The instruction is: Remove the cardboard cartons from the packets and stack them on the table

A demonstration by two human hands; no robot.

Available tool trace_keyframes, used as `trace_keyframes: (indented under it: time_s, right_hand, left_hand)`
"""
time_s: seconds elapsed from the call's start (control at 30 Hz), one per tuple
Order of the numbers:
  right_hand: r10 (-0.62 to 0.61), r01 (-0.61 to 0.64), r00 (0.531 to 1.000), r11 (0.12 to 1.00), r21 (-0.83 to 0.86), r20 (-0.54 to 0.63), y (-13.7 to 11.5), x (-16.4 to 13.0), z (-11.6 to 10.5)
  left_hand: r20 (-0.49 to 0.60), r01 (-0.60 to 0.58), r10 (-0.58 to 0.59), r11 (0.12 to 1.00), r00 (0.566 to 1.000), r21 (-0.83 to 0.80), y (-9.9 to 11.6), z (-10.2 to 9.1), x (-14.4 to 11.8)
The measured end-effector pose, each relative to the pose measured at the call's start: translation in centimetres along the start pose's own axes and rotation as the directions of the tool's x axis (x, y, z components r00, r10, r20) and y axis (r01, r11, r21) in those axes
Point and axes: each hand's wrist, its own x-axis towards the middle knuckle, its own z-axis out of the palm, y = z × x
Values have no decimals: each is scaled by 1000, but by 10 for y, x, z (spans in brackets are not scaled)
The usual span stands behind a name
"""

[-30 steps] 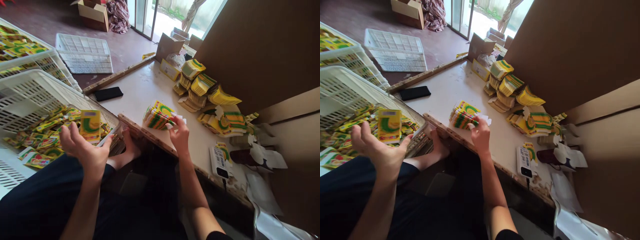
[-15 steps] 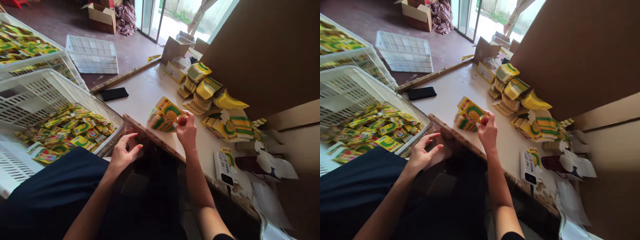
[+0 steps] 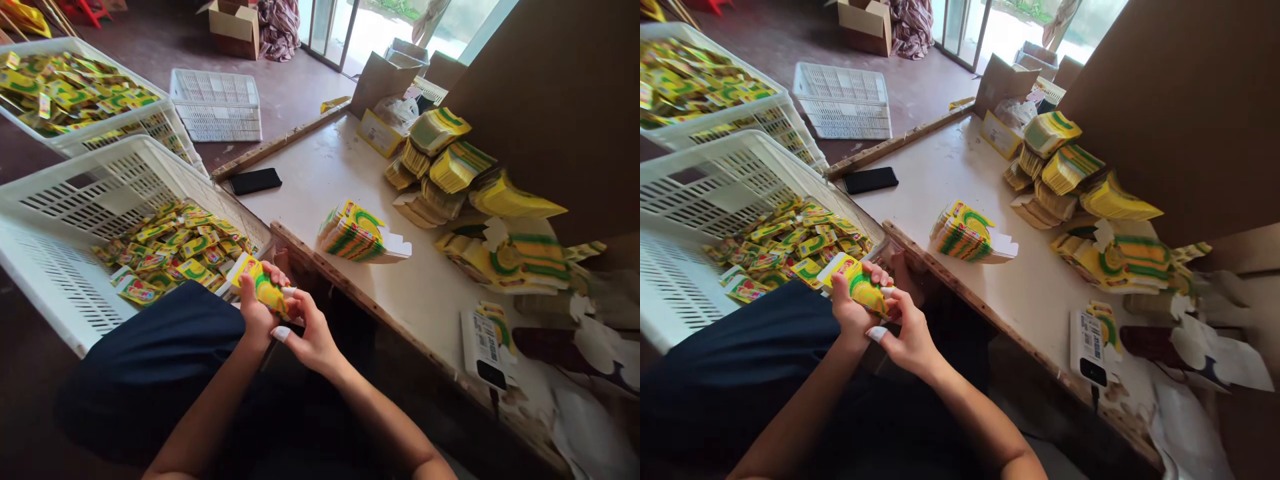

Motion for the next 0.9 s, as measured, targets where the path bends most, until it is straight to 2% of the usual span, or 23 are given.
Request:
trace_keyframes:
  time_s: [0.07,0.2,0.3,0.37,0.43,0.5,0.53,0.6,0.67,0.7,0.73,0.77,0.83,0.9]
  right_hand:
    - [32,-33,999,999,-24,-18,2,2,-3]
    - [21,-24,979,1000,-14,-202,9,10,-23]
    - [-16,17,965,1000,0,-260,9,11,-43]
    - [-63,48,962,997,-63,-266,7,8,-57]
    - [-152,97,947,976,-197,-284,2,5,-71]
    - [-281,149,915,902,-405,-289,-3,2,-83]
    - [-347,167,898,838,-520,-270,-5,0,-89]
    - [-448,211,877,684,-698,-174,-8,-2,-94]
    - [-487,296,873,577,-761,-30,-8,-5,-92]
    - [-491,337,871,556,-759,27,-8,-6,-88]
    - [-490,357,870,557,-750,50,-8,-7,-84]
    - [-491,347,871,577,-739,26,-7,-8,-79]
    - [-481,246,862,671,-699,-159,-5,-9,-71]
    - [-395,121,843,801,-586,-366,-2,-8,-66]
  left_hand:
    - [-14,-20,21,998,1000,52,-4,-1,0]
    - [97,-26,11,987,995,156,-12,-2,-3]
    - [61,7,-22,970,998,244,-15,-4,-3]
    - [63,40,-63,946,996,321,-13,-6,-2]
    - [163,4,-70,927,984,376,-5,-10,1]
    - [294,-126,4,909,956,398,7,-15,4]
    - [357,-209,53,886,933,415,13,-17,5]
    - [478,-348,73,781,875,518,21,-19,5]
    - [568,-415,-56,625,821,661,20,-19,3]
    - [586,-423,-147,557,797,715,17,-18,1]
    - [585,-417,-229,508,778,753,13,-17,-2]
    - [574,-405,-285,478,768,779,8,-16,-4]
    - [568,-408,-314,450,761,795,-2,-14,-7]
    - [605,-467,-269,434,749,770,-7,-12,-9]
